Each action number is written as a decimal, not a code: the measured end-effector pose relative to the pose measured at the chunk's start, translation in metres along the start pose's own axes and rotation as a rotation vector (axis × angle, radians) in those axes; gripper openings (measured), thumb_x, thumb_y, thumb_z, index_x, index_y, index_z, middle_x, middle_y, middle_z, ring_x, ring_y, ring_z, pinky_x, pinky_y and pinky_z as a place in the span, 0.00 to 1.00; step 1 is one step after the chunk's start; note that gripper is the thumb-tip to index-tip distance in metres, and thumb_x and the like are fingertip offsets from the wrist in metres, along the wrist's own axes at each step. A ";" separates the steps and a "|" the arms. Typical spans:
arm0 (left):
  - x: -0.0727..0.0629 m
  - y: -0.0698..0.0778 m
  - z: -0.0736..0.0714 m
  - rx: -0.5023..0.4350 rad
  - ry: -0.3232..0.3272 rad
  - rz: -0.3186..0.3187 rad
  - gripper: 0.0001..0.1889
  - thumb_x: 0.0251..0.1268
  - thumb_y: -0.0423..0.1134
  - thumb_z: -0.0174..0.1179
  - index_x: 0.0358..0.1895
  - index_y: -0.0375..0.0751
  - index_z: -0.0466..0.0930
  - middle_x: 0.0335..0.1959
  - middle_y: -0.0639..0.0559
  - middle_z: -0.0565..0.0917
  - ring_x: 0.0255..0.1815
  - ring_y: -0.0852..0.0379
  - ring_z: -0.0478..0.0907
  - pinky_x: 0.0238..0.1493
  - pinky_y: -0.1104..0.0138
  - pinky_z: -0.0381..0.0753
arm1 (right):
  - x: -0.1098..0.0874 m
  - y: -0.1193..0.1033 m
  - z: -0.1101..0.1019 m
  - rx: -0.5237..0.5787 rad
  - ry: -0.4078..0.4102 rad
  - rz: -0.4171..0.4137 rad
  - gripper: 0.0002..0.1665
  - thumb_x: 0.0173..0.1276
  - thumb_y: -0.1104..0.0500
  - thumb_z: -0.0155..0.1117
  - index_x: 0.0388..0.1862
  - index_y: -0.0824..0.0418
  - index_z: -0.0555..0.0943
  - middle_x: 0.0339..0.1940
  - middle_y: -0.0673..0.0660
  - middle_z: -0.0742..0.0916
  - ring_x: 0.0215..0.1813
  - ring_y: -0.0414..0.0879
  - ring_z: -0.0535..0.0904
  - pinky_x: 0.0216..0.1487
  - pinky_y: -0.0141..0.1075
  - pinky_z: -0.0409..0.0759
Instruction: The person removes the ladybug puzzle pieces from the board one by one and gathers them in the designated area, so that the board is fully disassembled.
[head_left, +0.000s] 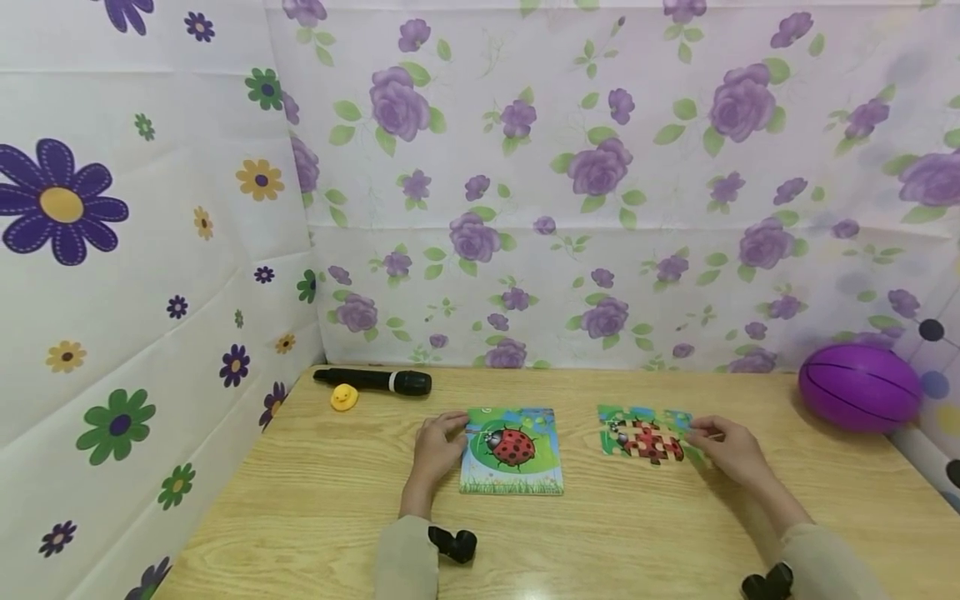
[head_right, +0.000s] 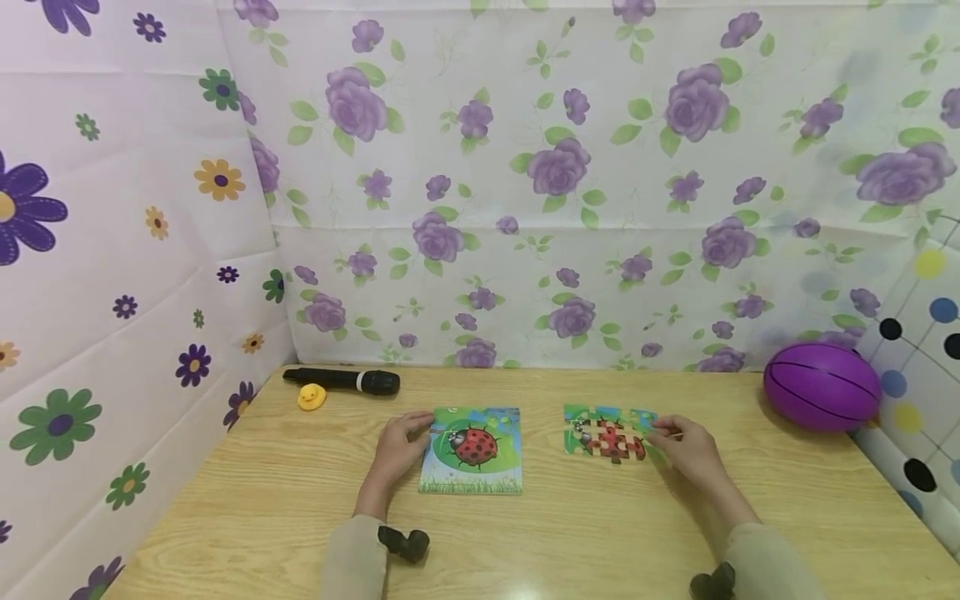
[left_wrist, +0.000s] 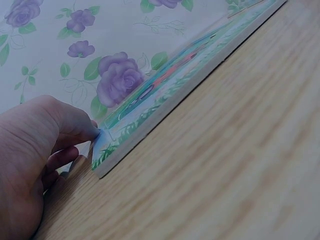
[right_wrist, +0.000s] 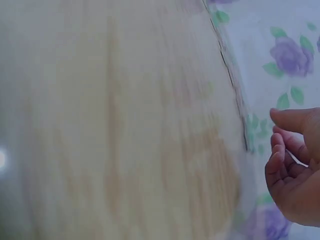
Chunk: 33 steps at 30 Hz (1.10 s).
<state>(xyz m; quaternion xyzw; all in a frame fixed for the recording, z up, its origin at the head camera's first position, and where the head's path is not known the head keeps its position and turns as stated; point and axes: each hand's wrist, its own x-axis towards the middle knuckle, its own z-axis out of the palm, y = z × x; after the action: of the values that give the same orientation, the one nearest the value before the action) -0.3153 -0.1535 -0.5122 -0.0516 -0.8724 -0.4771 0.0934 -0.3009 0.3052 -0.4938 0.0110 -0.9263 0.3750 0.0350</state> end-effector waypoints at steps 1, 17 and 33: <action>0.000 0.000 0.000 0.000 0.000 -0.001 0.18 0.63 0.31 0.57 0.57 0.38 0.82 0.62 0.49 0.80 0.65 0.45 0.68 0.69 0.45 0.62 | 0.001 -0.005 0.003 0.002 0.005 -0.010 0.27 0.71 0.48 0.59 0.57 0.68 0.78 0.47 0.63 0.84 0.45 0.47 0.79 0.35 0.32 0.78; -0.001 0.000 -0.001 0.019 0.009 0.013 0.18 0.62 0.32 0.57 0.56 0.38 0.83 0.61 0.49 0.81 0.64 0.46 0.70 0.68 0.45 0.64 | 0.013 -0.097 0.101 0.232 -0.119 -0.152 0.16 0.68 0.56 0.64 0.50 0.64 0.81 0.40 0.58 0.85 0.36 0.41 0.79 0.33 0.31 0.80; 0.000 0.001 0.001 0.042 0.018 0.010 0.18 0.62 0.31 0.57 0.56 0.39 0.83 0.61 0.50 0.81 0.64 0.46 0.71 0.66 0.46 0.65 | 0.004 -0.176 0.180 0.367 -0.368 -0.350 0.15 0.68 0.58 0.65 0.47 0.67 0.84 0.37 0.62 0.88 0.31 0.39 0.81 0.30 0.30 0.81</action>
<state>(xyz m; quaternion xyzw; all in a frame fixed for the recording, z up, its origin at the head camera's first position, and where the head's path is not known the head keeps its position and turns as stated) -0.3154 -0.1527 -0.5120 -0.0497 -0.8811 -0.4585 0.1045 -0.3073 0.0537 -0.4998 0.2442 -0.8181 0.5157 -0.0716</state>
